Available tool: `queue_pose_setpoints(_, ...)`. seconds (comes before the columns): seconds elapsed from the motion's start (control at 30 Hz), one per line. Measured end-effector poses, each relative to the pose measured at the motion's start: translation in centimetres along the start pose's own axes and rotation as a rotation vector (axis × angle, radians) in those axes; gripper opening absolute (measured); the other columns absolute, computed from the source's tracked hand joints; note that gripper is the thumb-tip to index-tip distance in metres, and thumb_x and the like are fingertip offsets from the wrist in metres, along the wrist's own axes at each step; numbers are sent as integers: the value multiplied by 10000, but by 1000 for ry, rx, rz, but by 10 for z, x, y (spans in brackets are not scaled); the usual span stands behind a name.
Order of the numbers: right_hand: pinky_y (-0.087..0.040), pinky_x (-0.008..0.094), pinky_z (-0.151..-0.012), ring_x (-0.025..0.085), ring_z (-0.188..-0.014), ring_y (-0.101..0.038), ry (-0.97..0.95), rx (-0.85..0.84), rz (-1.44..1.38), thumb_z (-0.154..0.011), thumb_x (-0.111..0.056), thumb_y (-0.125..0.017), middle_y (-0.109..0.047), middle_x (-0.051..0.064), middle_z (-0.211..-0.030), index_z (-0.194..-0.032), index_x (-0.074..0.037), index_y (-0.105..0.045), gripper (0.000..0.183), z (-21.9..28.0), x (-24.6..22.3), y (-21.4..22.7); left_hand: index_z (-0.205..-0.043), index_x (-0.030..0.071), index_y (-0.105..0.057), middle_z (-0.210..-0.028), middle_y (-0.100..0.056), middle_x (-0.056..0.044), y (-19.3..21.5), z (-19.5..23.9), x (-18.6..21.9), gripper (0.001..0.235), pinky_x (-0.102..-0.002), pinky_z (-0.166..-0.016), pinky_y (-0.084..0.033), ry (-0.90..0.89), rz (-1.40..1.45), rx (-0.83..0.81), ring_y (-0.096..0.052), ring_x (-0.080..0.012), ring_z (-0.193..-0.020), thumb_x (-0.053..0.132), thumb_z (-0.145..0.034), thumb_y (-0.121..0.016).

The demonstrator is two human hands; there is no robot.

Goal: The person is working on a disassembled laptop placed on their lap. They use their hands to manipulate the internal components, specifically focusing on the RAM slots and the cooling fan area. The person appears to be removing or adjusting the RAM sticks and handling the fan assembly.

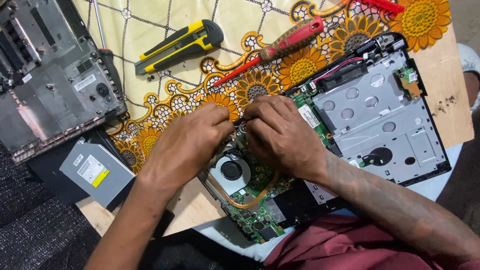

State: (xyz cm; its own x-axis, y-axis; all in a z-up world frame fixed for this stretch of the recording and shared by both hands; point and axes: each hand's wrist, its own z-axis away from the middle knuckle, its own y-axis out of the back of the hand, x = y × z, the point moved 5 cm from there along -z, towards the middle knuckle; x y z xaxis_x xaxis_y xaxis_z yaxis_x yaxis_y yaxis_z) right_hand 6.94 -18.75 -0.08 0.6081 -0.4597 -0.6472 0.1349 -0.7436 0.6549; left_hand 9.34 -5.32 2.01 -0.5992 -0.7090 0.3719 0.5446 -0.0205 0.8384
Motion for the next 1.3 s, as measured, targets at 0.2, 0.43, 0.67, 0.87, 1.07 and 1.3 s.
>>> queue_pose_setpoints(0.2, -435, 437, -849, 345, -980, -585, 9, 13, 1, -934, -28, -579, -596, 154, -1034, -890, -5, -525, 72, -3, -2, 3, -883, 70, -690, -814, -619, -55, -4, -1, -6, 92, -336, -487, -573, -41, 32, 154, -596, -214, -741, 69, -819, -756)
queue_pose_setpoints(0.43, -436, 433, -849, 340, -977, -589, 2, 11, 12, -938, -31, -562, -593, 144, -1022, -880, -16, -516, 75, -3, -2, 3, -916, 85, -711, -862, -633, -42, -5, 2, -7, 160, -368, -421, -520, -60, 38, 219, -574, -219, -781, 104, -780, -793)
queue_pose_setpoints(0.67, -424, 424, -847, 334, -975, -590, -2, 7, 1, -934, -27, -559, -596, 134, -1017, -880, -21, -521, 66, -4, -2, 3, -936, 99, -744, -912, -661, -39, -7, 3, -9, 229, -359, -477, -559, -93, 62, 256, -590, -210, -826, 111, -730, -843)
queue_pose_setpoints(0.87, -424, 428, -856, 340, -982, -594, 1, 2, -2, -914, -14, -583, -602, 141, -1018, -893, -21, -529, 58, -3, -1, 2, -946, 97, -725, -935, -653, -43, -10, 6, -11, 241, -354, -441, -520, -122, 83, 296, -565, -224, -841, 110, -737, -846)
queue_pose_setpoints(1.07, -425, 427, -857, 345, -997, -597, 6, 2, 9, -917, -19, -582, -608, 148, -1021, -899, -22, -538, 48, -2, -2, 1, -945, 62, -720, -905, -628, -80, -12, 7, -9, 167, -384, -447, -569, -103, 97, 321, -571, -242, -843, 32, -789, -771)
queue_pose_setpoints(1.3, -435, 429, -860, 339, -986, -604, 1, 12, 9, -877, 15, -587, -606, 143, -1013, -879, -21, -532, 66, -3, -3, 0, -889, 39, -687, -895, -648, -101, -13, 5, -11, 92, -399, -484, -569, -119, 74, 309, -603, -251, -835, 22, -819, -745)
